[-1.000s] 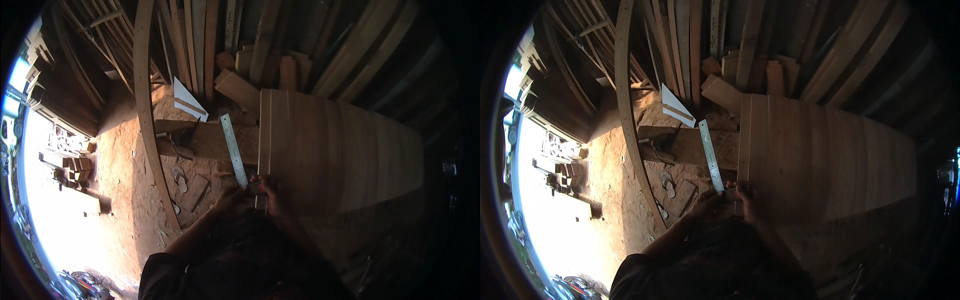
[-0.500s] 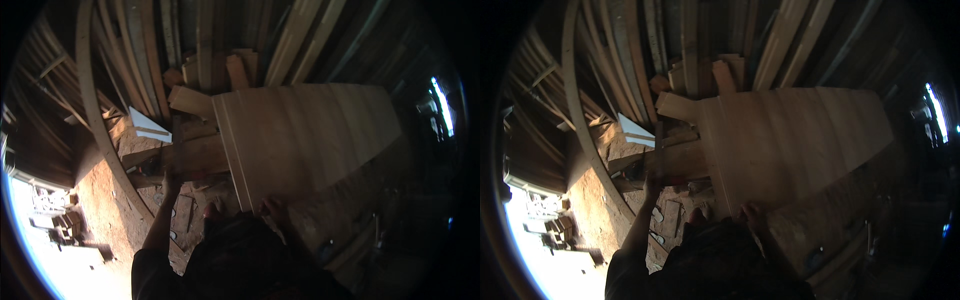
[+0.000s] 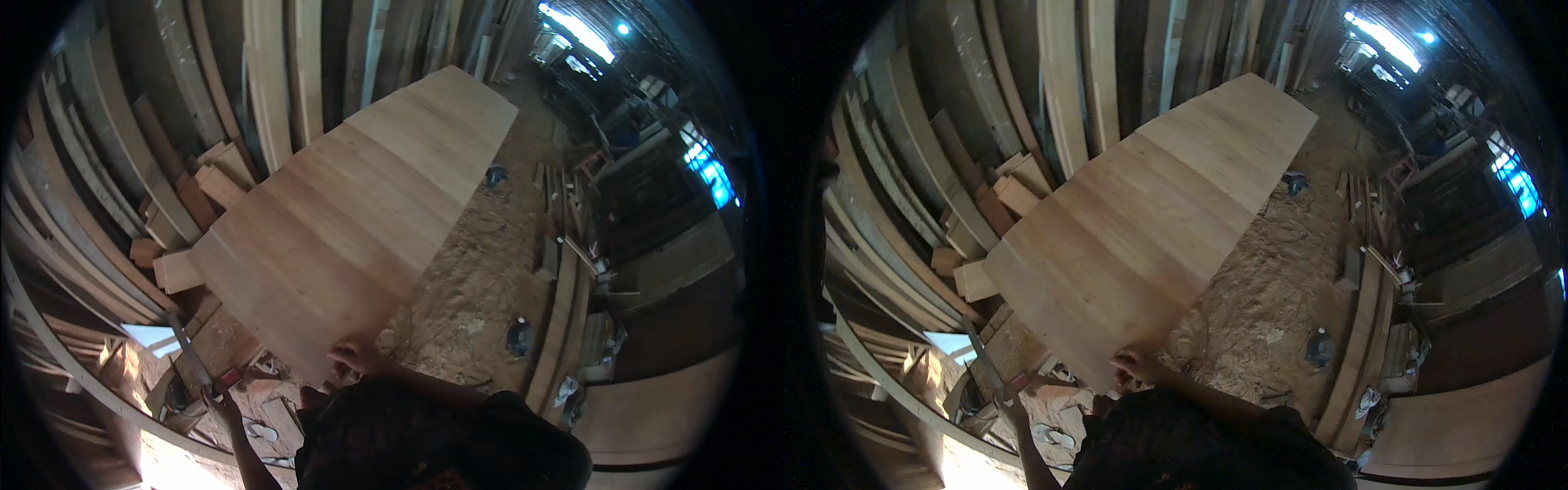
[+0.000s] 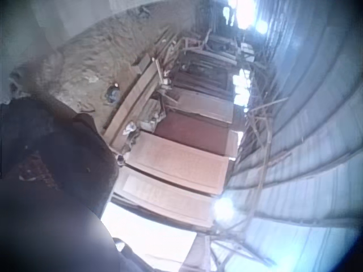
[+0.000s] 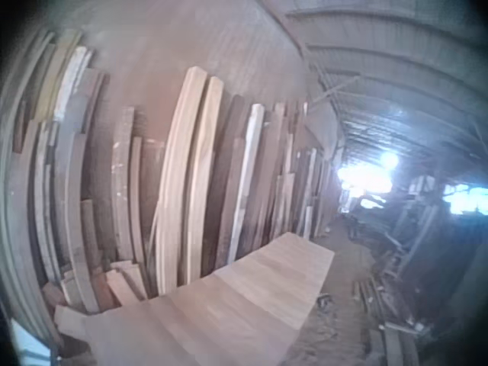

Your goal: The person lifts and repositions a large plywood sheet in a woodworking shop, then uses a tape measure and pencil to mark measurements on the sheet. The person repeatedly measures different edges and marks the sheet with a pencil.

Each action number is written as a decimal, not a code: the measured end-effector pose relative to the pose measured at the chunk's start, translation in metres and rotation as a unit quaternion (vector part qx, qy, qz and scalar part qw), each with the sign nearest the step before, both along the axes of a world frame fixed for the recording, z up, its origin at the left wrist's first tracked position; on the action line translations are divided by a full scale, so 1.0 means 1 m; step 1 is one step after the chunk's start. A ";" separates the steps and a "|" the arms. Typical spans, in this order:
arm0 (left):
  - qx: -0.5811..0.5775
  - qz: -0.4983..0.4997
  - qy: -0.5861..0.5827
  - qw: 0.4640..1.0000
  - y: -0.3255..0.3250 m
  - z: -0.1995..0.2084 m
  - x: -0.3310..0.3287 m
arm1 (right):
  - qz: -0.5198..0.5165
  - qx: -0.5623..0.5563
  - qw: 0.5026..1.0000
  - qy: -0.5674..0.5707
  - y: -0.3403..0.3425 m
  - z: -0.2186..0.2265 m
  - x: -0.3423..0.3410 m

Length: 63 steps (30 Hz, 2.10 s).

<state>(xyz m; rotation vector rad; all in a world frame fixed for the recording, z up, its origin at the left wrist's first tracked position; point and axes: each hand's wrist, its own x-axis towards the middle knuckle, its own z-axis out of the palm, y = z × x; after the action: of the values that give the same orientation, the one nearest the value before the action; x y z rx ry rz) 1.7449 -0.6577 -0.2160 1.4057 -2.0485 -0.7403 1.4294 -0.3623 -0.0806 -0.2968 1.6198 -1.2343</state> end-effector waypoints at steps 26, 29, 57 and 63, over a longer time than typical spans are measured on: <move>0.153 -0.473 0.097 0.862 0.387 0.136 -0.468 | -0.531 0.032 0.847 -0.021 0.478 -0.130 -0.092; 0.177 -0.494 0.096 0.846 0.395 0.139 -0.487 | -0.560 0.092 0.821 -0.057 0.487 -0.146 -0.085; 0.224 -0.341 0.193 0.892 0.337 0.146 -0.800 | -0.413 0.095 0.905 0.024 0.510 -0.145 -0.470; 0.218 -0.201 0.205 0.933 0.359 0.144 -0.773 | -0.318 0.087 0.944 0.023 0.435 -0.113 -0.584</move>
<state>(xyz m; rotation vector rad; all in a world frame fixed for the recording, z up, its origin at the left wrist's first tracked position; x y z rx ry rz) 0.9720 -0.2987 -0.0721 0.9211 -1.9119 -1.5969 0.8458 0.0726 -0.1940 0.3445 1.9263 -1.5448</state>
